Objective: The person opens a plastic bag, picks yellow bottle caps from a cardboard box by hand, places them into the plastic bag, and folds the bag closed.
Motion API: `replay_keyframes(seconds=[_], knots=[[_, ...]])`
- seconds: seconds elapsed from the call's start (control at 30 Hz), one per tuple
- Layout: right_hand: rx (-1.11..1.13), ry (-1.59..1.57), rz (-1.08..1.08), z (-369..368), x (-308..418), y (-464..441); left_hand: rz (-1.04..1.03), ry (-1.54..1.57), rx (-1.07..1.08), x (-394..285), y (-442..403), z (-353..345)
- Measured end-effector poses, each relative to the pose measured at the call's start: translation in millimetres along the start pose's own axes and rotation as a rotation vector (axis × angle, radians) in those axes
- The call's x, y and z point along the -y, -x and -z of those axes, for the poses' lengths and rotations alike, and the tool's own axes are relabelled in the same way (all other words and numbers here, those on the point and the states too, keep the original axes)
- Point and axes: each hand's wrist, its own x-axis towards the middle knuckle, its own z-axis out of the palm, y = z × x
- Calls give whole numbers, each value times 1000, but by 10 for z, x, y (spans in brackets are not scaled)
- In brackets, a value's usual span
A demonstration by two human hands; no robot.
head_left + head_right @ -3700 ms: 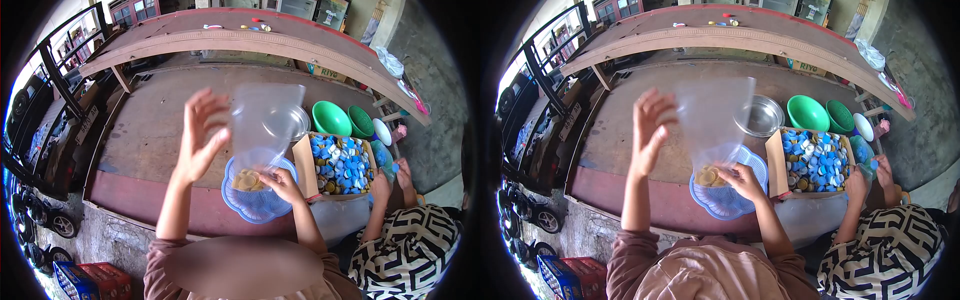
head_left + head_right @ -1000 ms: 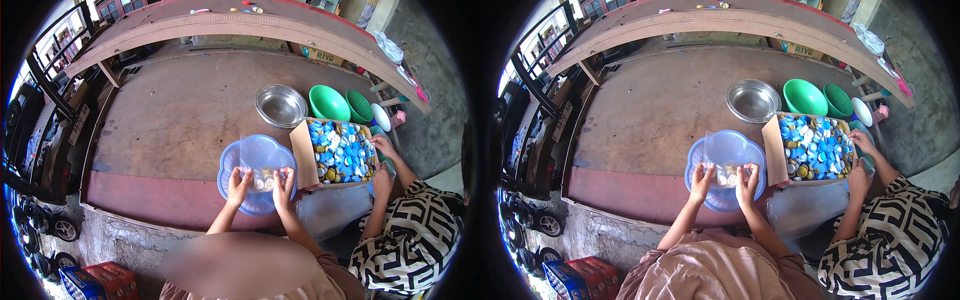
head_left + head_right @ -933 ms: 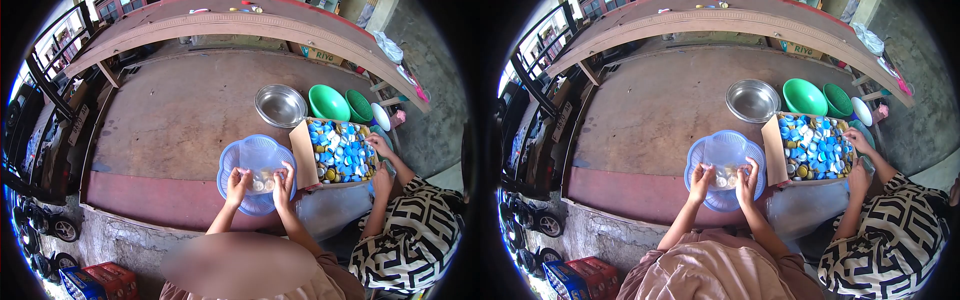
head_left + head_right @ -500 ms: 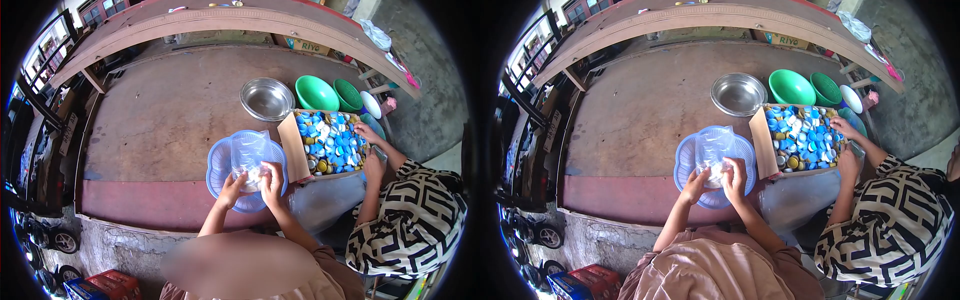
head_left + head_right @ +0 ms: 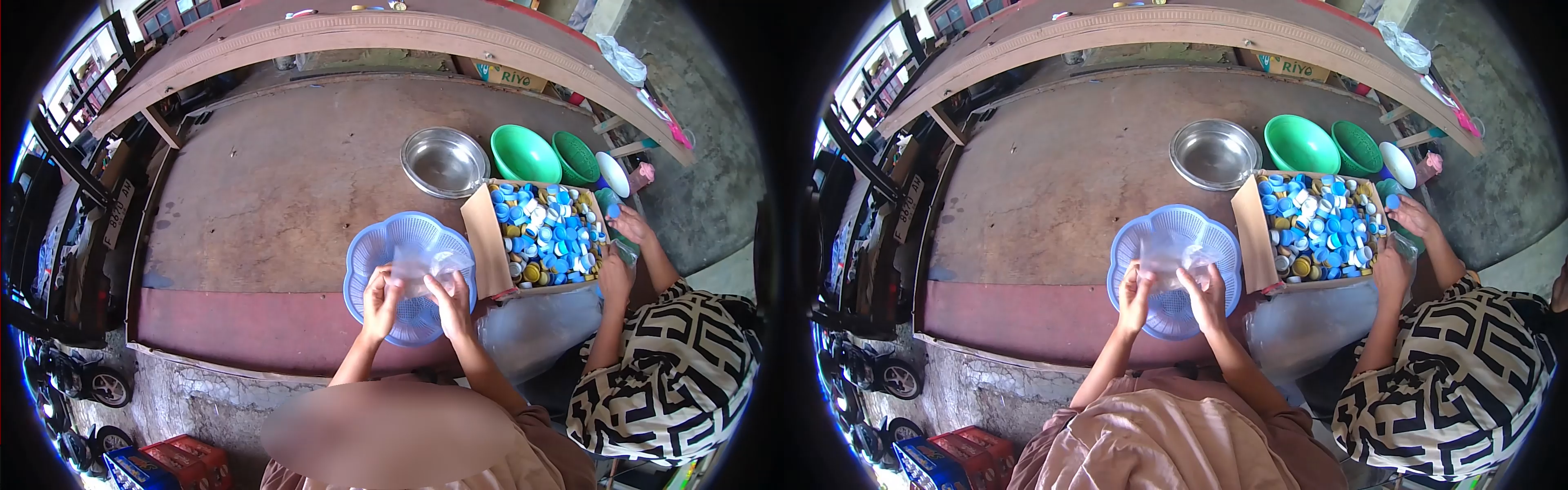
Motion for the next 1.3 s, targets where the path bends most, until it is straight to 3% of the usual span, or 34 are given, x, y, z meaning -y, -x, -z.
replay_keyframes(seconds=[0.13, 0.17, 0.27, 0.43, 0.6, 0.8, 0.93, 1.1, 1.2, 1.27, 1.3], knots=[[67, -30, -196, 101, -118, -31, 392, 223, 2, 252, -17, 143], [53, 5, -222, 172, -331, -106, 347, 146, 6, 362, -12, 187], [32, -313, -415, 277, -386, -144, 330, 213, -141, 498, 31, 175], [-10, 20, -335, 288, -546, -223, 229, -75, -78, 640, 17, 238], [-23, 259, -3, 309, -646, -272, 197, -442, 27, 456, -19, 248], [-1, 174, 145, 368, -579, -316, 84, -294, 2, 338, -101, 224], [70, -1, 205, 300, -394, -282, 125, -262, 43, 197, -137, 251], [152, 24, 264, 396, -261, -294, 134, -16, -15, 198, -78, 263], [202, 63, 215, 404, -212, -239, -21, -179, 98, 206, -71, 328], [210, 93, 132, 390, -122, -173, 25, -184, 61, 115, -38, 324], [220, 134, 206, 399, -131, -174, 42, -224, 55, 51, -28, 325]])
